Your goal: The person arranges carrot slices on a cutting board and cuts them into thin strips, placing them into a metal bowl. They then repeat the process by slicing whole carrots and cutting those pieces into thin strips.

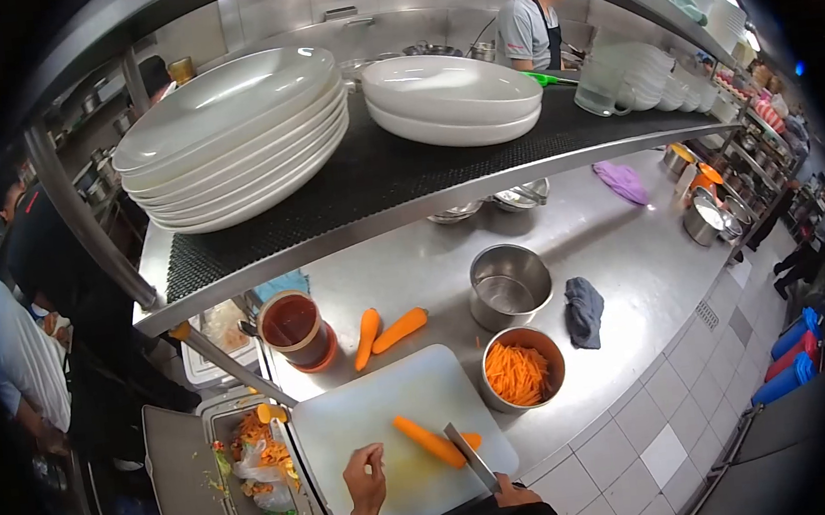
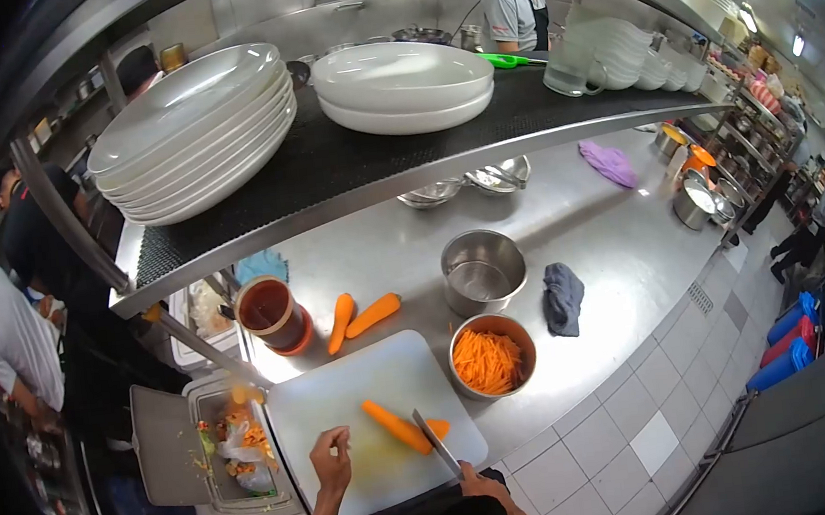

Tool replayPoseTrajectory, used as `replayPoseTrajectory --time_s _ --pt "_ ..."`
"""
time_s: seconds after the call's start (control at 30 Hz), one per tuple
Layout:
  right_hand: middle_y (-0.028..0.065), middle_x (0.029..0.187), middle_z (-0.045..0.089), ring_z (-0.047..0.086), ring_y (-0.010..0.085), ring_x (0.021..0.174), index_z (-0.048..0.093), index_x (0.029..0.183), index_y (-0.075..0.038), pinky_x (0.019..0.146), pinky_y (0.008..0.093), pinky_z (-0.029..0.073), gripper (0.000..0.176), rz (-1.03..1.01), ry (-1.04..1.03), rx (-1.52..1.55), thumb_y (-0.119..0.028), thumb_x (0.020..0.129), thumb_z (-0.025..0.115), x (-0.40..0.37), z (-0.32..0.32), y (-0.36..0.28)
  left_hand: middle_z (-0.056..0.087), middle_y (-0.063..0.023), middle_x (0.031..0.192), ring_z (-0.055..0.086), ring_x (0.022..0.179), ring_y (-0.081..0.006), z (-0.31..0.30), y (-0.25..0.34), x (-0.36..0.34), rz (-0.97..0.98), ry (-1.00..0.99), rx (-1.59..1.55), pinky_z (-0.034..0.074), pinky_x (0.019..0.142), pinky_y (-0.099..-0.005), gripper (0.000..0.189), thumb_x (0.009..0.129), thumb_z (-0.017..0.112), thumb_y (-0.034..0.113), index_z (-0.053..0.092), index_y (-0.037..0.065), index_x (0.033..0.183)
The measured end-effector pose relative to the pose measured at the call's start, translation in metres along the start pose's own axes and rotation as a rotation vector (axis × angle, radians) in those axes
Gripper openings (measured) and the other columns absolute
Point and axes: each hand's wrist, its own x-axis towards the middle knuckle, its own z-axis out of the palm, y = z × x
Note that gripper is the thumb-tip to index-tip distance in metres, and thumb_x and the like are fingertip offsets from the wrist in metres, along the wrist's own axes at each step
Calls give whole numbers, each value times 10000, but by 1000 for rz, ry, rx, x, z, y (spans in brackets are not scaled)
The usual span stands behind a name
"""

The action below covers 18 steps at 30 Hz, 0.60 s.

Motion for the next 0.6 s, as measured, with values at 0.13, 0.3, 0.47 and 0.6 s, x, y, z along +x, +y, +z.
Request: replayPoseTrajectory --time_s 0.13,0.3,0.47,0.6 --pt "293 1035 717 693 496 989 348 1480 -212 854 584 546 564 -141 64 45 -348 984 580 9 10 15 591 -95 646 610 575 -217 8 13 10 380 -171 140 464 554 -352 263 929 727 91 588 13 719" --pt "294 859 697 697 504 828 366 1480 -175 742 609 539 560 -174 129 10 -282 983 601 9 17 13 550 -120 584 554 498 -279 3 -12 18 177 -169 279 427 505 -383 368 938 733 135 522 19 659" --pt "313 1018 714 700 497 818 469 1438 -34 807 610 546 448 -208 88 -141 -277 1072 383 12 15 14 673 -146 807 641 736 -357 16 -15 7 424 -253 156 503 662 -454 118 909 745 118 657 47 875" --pt "310 952 691 661 536 856 492 1354 -120 743 592 511 318 -263 236 85 -224 1054 476 -7 13 6 687 -95 984 660 934 -311 32 2 -3 634 -353 217 519 813 -438 177 837 816 133 705 91 969"
